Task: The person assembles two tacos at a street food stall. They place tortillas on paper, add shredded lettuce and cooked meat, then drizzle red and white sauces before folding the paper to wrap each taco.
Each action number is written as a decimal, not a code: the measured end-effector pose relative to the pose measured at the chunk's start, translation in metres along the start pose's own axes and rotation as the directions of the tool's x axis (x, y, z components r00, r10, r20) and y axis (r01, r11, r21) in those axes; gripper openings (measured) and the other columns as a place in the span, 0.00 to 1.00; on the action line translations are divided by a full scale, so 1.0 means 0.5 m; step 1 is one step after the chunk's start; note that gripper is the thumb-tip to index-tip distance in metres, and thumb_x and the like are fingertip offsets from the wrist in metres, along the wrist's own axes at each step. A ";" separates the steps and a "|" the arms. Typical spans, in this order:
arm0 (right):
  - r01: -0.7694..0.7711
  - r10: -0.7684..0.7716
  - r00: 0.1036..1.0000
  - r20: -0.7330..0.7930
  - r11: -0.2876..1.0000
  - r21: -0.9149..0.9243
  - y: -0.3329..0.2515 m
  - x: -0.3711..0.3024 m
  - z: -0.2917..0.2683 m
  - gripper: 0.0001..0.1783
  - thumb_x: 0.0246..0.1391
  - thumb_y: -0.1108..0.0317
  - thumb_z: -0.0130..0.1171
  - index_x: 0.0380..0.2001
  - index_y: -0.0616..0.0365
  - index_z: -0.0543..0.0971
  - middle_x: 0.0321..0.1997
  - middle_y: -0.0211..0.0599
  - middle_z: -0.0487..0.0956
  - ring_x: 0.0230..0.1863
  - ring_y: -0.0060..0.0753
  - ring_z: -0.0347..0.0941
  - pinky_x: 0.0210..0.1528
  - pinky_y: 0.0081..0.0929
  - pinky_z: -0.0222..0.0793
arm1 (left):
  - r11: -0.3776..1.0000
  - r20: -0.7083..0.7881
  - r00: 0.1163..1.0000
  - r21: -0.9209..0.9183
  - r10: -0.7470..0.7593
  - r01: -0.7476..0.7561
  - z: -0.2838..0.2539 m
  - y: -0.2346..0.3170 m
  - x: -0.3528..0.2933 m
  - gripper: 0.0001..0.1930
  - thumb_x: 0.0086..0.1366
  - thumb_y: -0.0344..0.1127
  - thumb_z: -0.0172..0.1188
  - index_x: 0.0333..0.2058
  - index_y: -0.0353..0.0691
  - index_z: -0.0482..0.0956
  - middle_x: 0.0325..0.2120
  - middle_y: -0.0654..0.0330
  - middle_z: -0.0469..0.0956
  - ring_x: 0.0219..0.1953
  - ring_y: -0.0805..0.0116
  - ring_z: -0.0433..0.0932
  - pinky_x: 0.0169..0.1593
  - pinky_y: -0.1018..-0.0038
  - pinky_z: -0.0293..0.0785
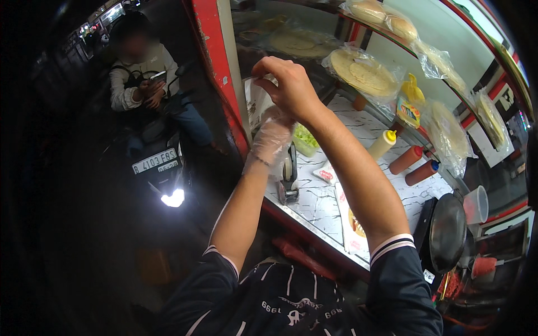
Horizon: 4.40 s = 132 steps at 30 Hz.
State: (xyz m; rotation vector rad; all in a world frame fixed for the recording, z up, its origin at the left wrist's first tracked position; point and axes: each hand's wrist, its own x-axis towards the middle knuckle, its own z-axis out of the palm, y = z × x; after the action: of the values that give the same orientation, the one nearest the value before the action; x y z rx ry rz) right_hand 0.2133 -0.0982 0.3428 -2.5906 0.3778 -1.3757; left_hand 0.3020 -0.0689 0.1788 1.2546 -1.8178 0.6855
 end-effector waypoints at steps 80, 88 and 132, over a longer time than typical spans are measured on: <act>-0.315 0.341 0.932 0.120 0.929 -0.193 0.212 -0.029 -0.057 0.31 0.46 0.40 0.80 0.24 0.60 0.83 0.26 0.43 0.81 0.30 0.46 0.78 0.36 0.40 0.72 | 0.100 0.383 0.564 -0.759 -0.731 0.644 -0.099 0.060 0.106 0.13 0.65 0.23 0.61 0.25 0.41 0.67 0.23 0.72 0.66 0.28 0.82 0.61 0.32 0.77 0.60; -0.508 0.498 0.860 0.115 0.857 0.089 0.253 -0.054 -0.051 0.27 0.46 0.47 0.84 0.23 0.60 0.83 0.22 0.34 0.77 0.27 0.27 0.75 0.32 0.31 0.70 | 0.173 0.339 0.596 -0.749 -0.728 0.639 -0.091 0.059 0.103 0.12 0.65 0.24 0.59 0.26 0.41 0.67 0.24 0.71 0.64 0.29 0.82 0.60 0.32 0.76 0.59; -0.983 0.951 0.183 0.250 0.173 0.064 -0.139 -0.685 0.060 0.12 0.66 0.63 0.67 0.37 0.62 0.89 0.33 0.42 0.84 0.36 0.33 0.79 0.44 0.39 0.74 | 0.267 0.236 0.582 -0.714 -0.778 0.647 -0.108 0.068 0.089 0.12 0.68 0.27 0.59 0.27 0.40 0.65 0.24 0.69 0.62 0.29 0.79 0.59 0.33 0.73 0.62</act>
State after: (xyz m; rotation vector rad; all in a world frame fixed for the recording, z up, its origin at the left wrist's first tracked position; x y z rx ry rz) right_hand 0.0634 0.0745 0.0767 -1.4962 1.4591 -0.5930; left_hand 0.2787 -0.0362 0.2455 1.1845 -0.9432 -0.4839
